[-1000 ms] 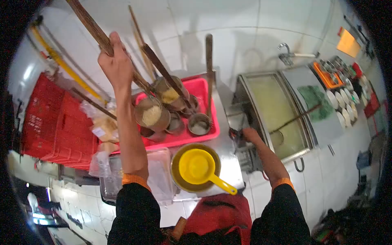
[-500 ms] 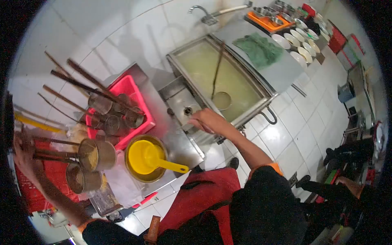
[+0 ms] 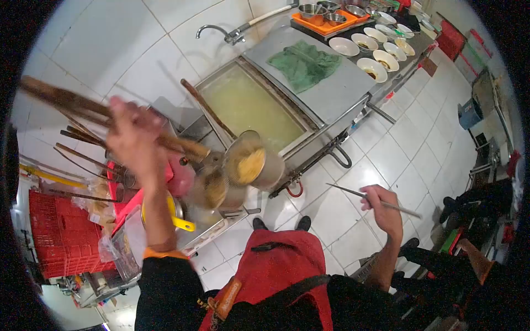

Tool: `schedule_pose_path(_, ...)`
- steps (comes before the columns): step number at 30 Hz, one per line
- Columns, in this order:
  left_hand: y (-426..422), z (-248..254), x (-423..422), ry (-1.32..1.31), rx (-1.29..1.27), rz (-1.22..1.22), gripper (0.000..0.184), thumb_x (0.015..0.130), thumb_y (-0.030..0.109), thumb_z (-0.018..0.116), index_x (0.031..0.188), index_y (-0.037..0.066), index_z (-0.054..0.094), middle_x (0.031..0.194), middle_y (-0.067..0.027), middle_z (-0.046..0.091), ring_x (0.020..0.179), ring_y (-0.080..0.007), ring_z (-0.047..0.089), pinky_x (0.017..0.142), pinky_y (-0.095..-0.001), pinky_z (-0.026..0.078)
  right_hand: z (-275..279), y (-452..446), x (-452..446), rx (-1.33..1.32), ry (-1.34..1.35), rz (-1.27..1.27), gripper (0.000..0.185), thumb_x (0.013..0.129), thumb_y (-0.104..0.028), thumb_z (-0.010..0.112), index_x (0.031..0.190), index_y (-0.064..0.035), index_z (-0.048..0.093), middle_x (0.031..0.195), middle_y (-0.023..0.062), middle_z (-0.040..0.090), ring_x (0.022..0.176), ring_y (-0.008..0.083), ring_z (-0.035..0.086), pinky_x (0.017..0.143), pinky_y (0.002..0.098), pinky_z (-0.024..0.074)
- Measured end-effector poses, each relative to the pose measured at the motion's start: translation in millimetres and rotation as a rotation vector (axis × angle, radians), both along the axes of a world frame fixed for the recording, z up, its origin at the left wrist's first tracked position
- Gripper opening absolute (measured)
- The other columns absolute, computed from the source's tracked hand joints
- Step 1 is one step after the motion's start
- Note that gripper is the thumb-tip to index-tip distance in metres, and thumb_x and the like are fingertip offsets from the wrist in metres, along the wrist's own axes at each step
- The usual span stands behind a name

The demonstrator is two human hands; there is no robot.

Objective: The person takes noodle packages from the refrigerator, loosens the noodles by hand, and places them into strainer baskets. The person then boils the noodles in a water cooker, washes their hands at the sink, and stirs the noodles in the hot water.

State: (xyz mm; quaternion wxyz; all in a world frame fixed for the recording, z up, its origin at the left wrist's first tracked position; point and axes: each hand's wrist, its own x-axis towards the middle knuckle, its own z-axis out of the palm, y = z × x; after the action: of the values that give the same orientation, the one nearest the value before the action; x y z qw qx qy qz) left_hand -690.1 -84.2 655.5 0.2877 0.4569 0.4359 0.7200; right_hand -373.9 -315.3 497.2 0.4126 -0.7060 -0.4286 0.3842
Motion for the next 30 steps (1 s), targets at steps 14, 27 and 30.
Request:
schedule_pose_path(14, 137.2, -105.8, 169.9, -0.051, 0.129, 0.36, 0.032, 0.093, 0.017, 0.047, 0.071, -0.007, 0.044, 0.059, -0.0096, 0.043, 0.056, -0.0183, 0.038, 0.053, -0.0341, 0.033, 0.9, -41.0, 18.1, 0.179, 0.1, -0.484, 0.049, 0.094, -0.035, 0.041, 0.103, 0.0105, 0.057, 0.086, 0.0169, 0.064, 0.075, 0.0195, 0.063, 0.073, 0.0285, 0.0487)
schedule_pose_path(27, 149.1, -146.3, 160.7, -0.055, 0.072, 0.566, 0.033, 0.095, 0.02, 0.045, 0.08, -0.01, 0.046, 0.064, -0.0121, 0.043, 0.061, -0.0198, 0.037, 0.058, -0.0336, 0.038, 4.7, 140.4, 1.9, 0.326, 0.056, 0.065, 0.035, 0.095, -0.019, 0.037, 0.089, 0.008, 0.059, 0.09, 0.0157, 0.055, 0.083, 0.0228, 0.061, 0.076, 0.0332, 0.0493)
schedule_pose_path(30, 158.0, -151.6, 162.4, -0.03, 0.057, 0.612, 0.035, 0.096, 0.022, 0.043, 0.08, -0.009, 0.046, 0.066, -0.0101, 0.041, 0.062, -0.0182, 0.035, 0.059, -0.0323, 0.038, -8.6, 174.5, 4.2, 0.301, 0.193, 0.085, 0.017, 0.091, -0.008, 0.044, 0.094, 0.005, 0.054, 0.083, 0.0126, 0.057, 0.071, 0.0196, 0.062, 0.068, 0.0292, 0.0504)
